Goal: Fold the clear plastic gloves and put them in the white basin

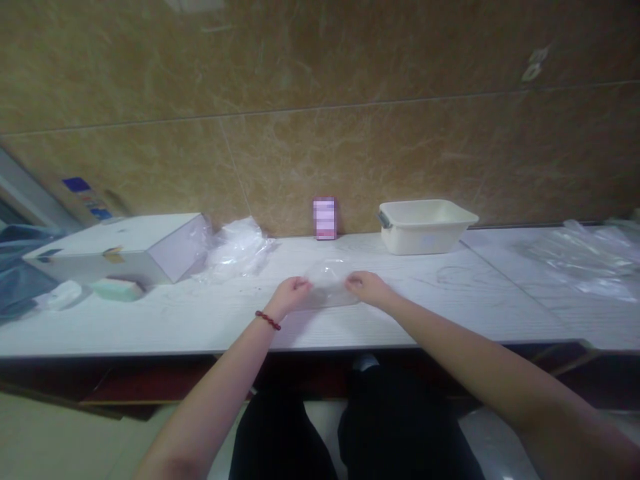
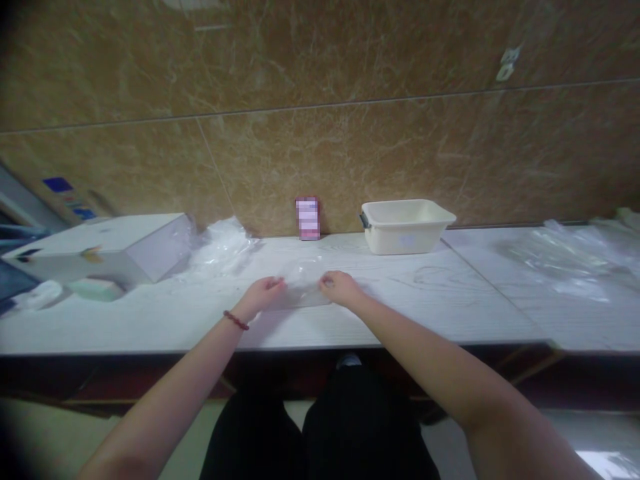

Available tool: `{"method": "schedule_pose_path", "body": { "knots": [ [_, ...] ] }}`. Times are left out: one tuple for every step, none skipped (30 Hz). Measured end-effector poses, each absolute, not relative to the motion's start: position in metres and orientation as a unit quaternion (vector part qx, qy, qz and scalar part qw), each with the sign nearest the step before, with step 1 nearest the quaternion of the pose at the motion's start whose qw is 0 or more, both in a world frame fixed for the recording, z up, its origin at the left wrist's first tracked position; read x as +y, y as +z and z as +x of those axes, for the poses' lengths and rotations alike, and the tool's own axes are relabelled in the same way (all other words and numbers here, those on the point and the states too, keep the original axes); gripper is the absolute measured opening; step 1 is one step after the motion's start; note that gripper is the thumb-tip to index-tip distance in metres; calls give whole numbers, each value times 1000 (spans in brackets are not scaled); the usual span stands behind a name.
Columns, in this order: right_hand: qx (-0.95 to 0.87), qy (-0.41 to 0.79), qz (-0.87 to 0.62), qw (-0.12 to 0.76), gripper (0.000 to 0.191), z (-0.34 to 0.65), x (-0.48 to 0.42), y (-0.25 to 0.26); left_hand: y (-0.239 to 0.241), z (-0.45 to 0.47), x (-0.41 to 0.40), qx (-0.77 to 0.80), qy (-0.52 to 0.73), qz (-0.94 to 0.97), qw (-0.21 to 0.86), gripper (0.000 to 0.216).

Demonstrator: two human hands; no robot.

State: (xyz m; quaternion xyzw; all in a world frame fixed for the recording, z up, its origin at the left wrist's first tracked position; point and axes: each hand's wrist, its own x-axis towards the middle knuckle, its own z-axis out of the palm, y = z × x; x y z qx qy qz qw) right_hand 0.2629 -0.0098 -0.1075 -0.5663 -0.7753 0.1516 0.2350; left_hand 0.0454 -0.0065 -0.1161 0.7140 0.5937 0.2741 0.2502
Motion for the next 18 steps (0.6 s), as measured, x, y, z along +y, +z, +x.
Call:
{"method": "schedule_pose_path", "body": {
  "knots": [
    [-756, 146, -593, 237, 24, 262, -6, -108, -117, 47, -3, 607, 276, 702, 251, 34],
    [-736, 148, -617, 236, 23, 262, -2, -109, -118, 49, 1, 618, 280, 688, 256, 32],
    [-717, 156, -637, 235, 24, 261, 1, -110, -119, 50, 4, 628, 287, 673, 265, 29],
    [-700, 168, -653, 236, 24, 261, 5, -111, -120, 52, 7, 635, 298, 657, 276, 28],
    [-684, 181, -665, 241, 24, 261, 8, -112, -121, 53, 9, 641, 311, 640, 288, 26],
    [-669, 195, -674, 247, 24, 261, 10, -112, -122, 54, 12, 645, 326, 623, 299, 25],
    [-658, 209, -678, 253, 24, 260, 13, -113, -124, 55, 15, 648, 342, 605, 311, 24],
    [-649, 221, -681, 257, 23, 260, 14, -113, -125, 55, 17, 650, 359, 587, 323, 23],
    [-643, 231, -683, 260, 22, 259, 16, -113, -126, 56, 20, 649, 377, 568, 336, 21],
    [-637, 239, -685, 260, 21, 258, 17, -113, -127, 56, 23, 648, 395, 549, 350, 19],
    [-633, 244, -687, 259, 19, 256, 19, -113, -128, 57, 27, 645, 409, 533, 363, 18],
    [-631, 248, -688, 258, 17, 255, 20, -113, -130, 57, 30, 643, 419, 521, 373, 17],
    [-630, 248, -689, 257, 15, 254, 22, -114, -131, 56, 33, 642, 426, 513, 378, 16],
    [-630, 247, -690, 258, 14, 253, 24, -115, -132, 56, 36, 644, 430, 507, 379, 14],
    [-630, 243, -690, 262, 15, 252, 27, -117, -133, 55, 39, 647, 431, 504, 376, 14],
    [-630, 236, -689, 270, 16, 251, 29, -120, -134, 55, 42, 650, 431, 503, 372, 13],
    [-628, 230, -688, 282, 17, 251, 32, -123, -136, 54, 44, 653, 432, 502, 368, 13],
    [-626, 225, -686, 295, 20, 250, 35, -127, -137, 53, 46, 656, 432, 501, 364, 12]
  ]
}}
